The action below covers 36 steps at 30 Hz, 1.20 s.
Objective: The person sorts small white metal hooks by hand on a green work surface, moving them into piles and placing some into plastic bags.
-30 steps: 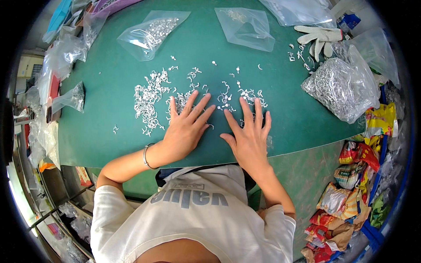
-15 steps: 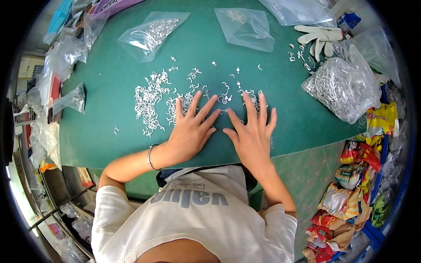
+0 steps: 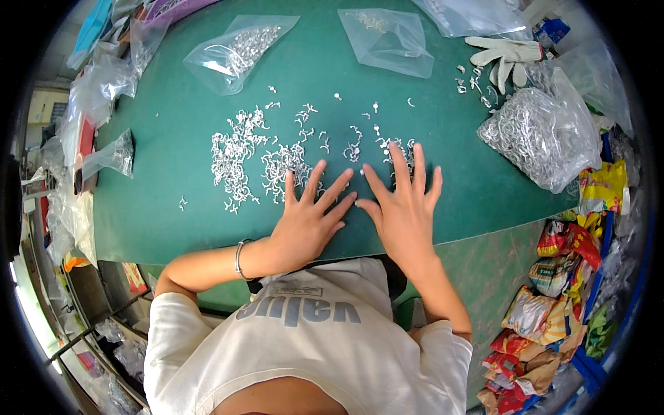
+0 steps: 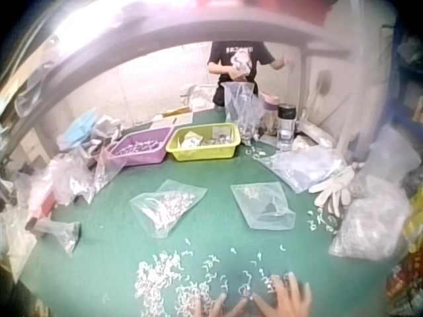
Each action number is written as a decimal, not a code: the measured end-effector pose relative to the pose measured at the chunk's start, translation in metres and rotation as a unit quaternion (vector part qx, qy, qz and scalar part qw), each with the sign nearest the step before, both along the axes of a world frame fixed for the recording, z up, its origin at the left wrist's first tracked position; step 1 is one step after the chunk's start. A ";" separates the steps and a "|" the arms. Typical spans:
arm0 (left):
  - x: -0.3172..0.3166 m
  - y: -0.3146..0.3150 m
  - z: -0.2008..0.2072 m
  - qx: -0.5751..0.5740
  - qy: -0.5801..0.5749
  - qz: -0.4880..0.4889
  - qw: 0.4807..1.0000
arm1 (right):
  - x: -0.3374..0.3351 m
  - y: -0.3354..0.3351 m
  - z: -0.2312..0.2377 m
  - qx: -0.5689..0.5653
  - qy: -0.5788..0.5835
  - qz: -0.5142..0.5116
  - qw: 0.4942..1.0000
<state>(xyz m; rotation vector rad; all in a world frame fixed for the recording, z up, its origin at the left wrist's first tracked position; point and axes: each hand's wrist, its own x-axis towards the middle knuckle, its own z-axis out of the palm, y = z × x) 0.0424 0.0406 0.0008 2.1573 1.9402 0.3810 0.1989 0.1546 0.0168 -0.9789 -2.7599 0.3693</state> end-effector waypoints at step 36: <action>-0.011 -0.008 0.000 0.041 0.051 0.029 0.997 | 0.010 0.002 0.007 -0.013 0.032 -0.013 0.999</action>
